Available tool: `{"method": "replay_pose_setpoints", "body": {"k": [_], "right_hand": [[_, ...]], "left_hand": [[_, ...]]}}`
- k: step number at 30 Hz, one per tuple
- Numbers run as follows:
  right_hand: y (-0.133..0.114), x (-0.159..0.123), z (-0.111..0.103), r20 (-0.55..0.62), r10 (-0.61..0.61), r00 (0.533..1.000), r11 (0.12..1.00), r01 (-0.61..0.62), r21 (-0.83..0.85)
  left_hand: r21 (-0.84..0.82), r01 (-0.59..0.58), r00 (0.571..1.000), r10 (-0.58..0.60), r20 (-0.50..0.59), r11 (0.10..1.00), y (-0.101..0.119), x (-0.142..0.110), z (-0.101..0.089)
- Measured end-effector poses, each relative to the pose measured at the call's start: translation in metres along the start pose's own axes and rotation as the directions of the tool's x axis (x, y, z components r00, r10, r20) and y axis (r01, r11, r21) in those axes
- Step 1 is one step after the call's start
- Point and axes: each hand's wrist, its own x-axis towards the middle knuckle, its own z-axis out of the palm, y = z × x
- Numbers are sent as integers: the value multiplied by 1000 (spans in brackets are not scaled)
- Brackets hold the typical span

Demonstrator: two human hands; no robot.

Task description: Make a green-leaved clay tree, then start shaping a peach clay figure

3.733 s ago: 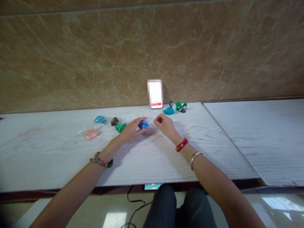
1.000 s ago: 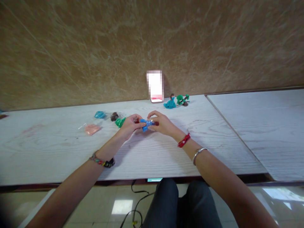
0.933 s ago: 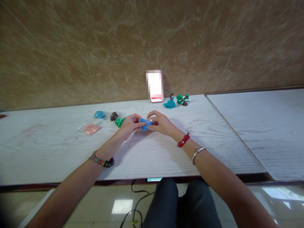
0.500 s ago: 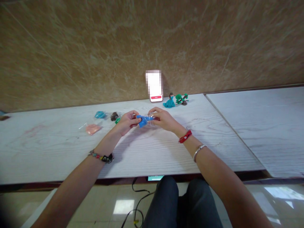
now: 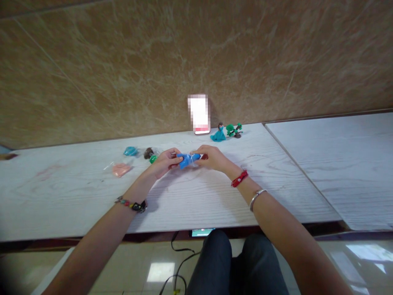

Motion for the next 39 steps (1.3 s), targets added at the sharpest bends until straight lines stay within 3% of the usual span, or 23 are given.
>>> {"method": "replay_pose_setpoints", "body": {"k": [3,8,15,18,26,30,39], "right_hand": [[-5,-2,1,70,7,998,990,3,-142],[-12,-2,7,60,38,997,964,-20,-267],[-13,-2,15,80,-9,997,983,24,-184],[-16,-2,13,72,-35,997,969,51,-241],[-23,-3,12,193,-32,981,832,133,-538],[-24,-4,12,196,-16,980,764,139,-630],[-22,2,-4,162,-180,970,877,233,-421]], "left_hand": [[25,5,1000,-5,2,1000,-4,0,3],[64,-41,999,42,-12,997,-6,-1,6],[49,-105,994,106,-19,993,-8,0,8],[0,-121,992,121,-29,993,-5,0,9],[-19,-108,993,107,-39,994,-3,-3,14],[-18,-82,995,81,-54,996,-2,-2,14],[-51,-61,994,56,-92,997,2,5,6]]}}
